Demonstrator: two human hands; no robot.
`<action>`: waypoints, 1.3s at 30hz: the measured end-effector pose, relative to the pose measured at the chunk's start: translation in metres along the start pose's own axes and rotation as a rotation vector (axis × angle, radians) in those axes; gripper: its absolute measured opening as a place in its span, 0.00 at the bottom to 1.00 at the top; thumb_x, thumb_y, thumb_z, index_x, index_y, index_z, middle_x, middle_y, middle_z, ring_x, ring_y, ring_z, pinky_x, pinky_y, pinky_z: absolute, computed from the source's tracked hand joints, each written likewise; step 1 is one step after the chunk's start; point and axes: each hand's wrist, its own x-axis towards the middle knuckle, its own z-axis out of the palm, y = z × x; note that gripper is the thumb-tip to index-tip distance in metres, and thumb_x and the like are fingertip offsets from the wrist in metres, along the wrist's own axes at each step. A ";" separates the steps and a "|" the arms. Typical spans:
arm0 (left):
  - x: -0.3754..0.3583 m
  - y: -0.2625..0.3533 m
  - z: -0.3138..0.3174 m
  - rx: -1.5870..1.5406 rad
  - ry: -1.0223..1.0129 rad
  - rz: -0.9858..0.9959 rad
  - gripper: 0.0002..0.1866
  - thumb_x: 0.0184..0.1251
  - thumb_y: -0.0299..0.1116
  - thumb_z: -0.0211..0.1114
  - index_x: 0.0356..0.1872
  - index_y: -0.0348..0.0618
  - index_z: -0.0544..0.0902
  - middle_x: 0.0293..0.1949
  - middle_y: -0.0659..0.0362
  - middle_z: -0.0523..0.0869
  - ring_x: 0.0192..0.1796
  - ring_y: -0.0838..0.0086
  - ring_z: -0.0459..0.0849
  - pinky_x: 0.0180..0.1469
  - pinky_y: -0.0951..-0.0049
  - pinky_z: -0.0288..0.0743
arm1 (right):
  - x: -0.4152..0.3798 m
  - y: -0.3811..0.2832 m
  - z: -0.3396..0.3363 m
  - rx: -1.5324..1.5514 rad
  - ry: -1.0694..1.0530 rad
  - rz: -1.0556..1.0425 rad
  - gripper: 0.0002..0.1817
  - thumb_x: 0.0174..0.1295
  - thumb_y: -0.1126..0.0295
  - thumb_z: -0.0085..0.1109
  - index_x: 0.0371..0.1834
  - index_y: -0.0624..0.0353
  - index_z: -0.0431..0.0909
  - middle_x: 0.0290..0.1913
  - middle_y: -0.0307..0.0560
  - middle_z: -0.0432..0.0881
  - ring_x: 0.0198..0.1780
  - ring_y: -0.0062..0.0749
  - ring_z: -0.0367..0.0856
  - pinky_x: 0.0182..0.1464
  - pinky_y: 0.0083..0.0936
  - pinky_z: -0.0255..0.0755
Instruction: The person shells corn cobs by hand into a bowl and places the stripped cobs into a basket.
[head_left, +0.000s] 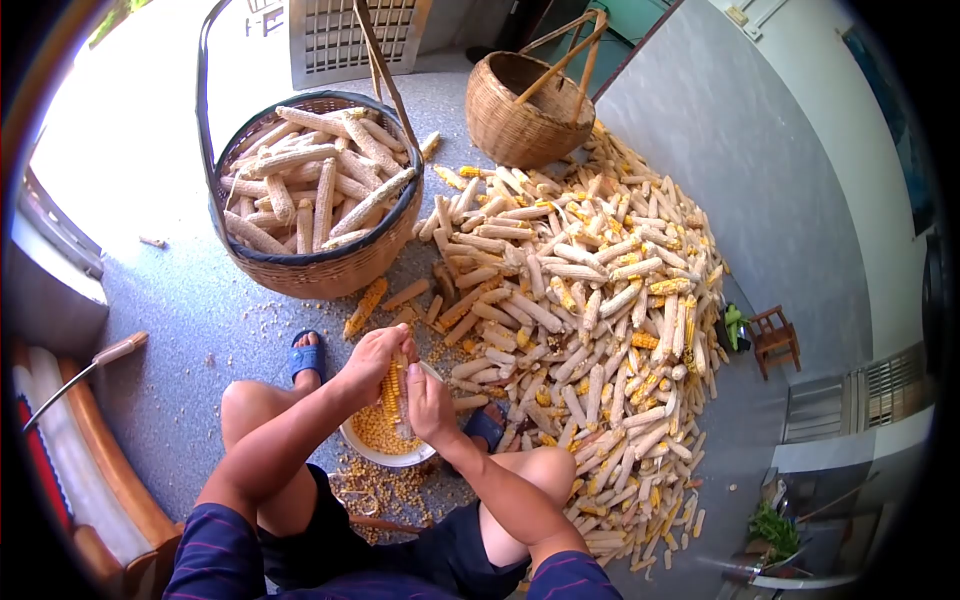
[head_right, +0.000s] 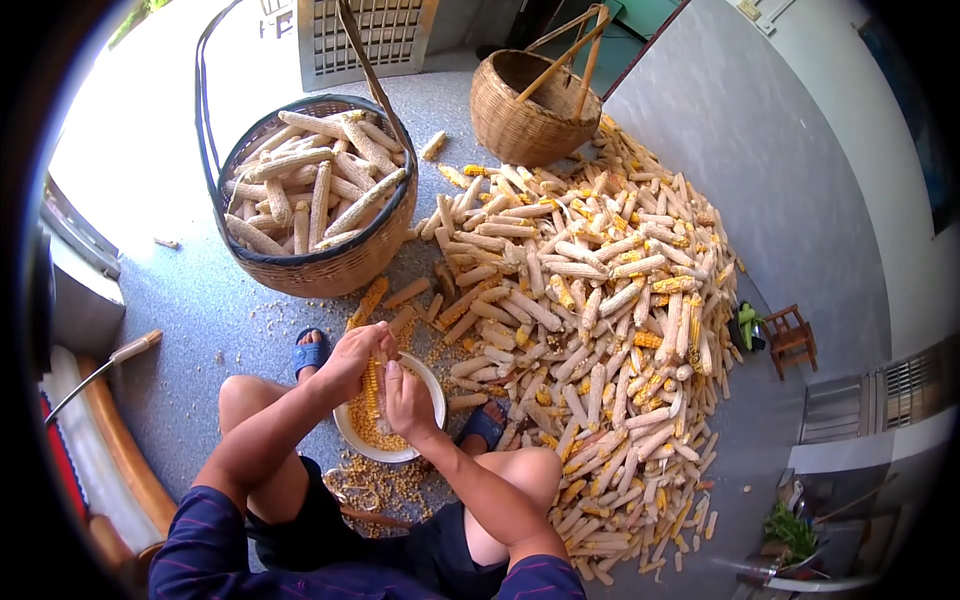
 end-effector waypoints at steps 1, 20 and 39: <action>0.000 0.000 0.000 0.000 0.000 0.000 0.17 0.77 0.40 0.52 0.26 0.43 0.73 0.27 0.62 0.74 0.32 0.75 0.72 0.38 0.73 0.70 | 0.001 0.002 -0.001 0.068 -0.031 0.051 0.22 0.76 0.58 0.39 0.36 0.66 0.76 0.28 0.62 0.77 0.34 0.59 0.76 0.34 0.42 0.66; 0.007 -0.017 -0.014 0.240 0.250 -0.064 0.19 0.76 0.46 0.52 0.28 0.44 0.75 0.26 0.63 0.74 0.28 0.78 0.71 0.29 0.74 0.67 | -0.006 -0.001 0.010 0.127 -0.079 -0.005 0.21 0.75 0.55 0.42 0.38 0.64 0.73 0.26 0.59 0.76 0.29 0.53 0.76 0.33 0.40 0.65; 0.003 -0.023 -0.015 0.378 0.154 -0.087 0.23 0.76 0.53 0.50 0.35 0.41 0.75 0.31 0.63 0.74 0.34 0.80 0.70 0.38 0.76 0.69 | -0.005 0.007 0.011 0.089 -0.065 0.098 0.25 0.77 0.55 0.35 0.40 0.65 0.76 0.33 0.64 0.80 0.40 0.63 0.78 0.38 0.43 0.68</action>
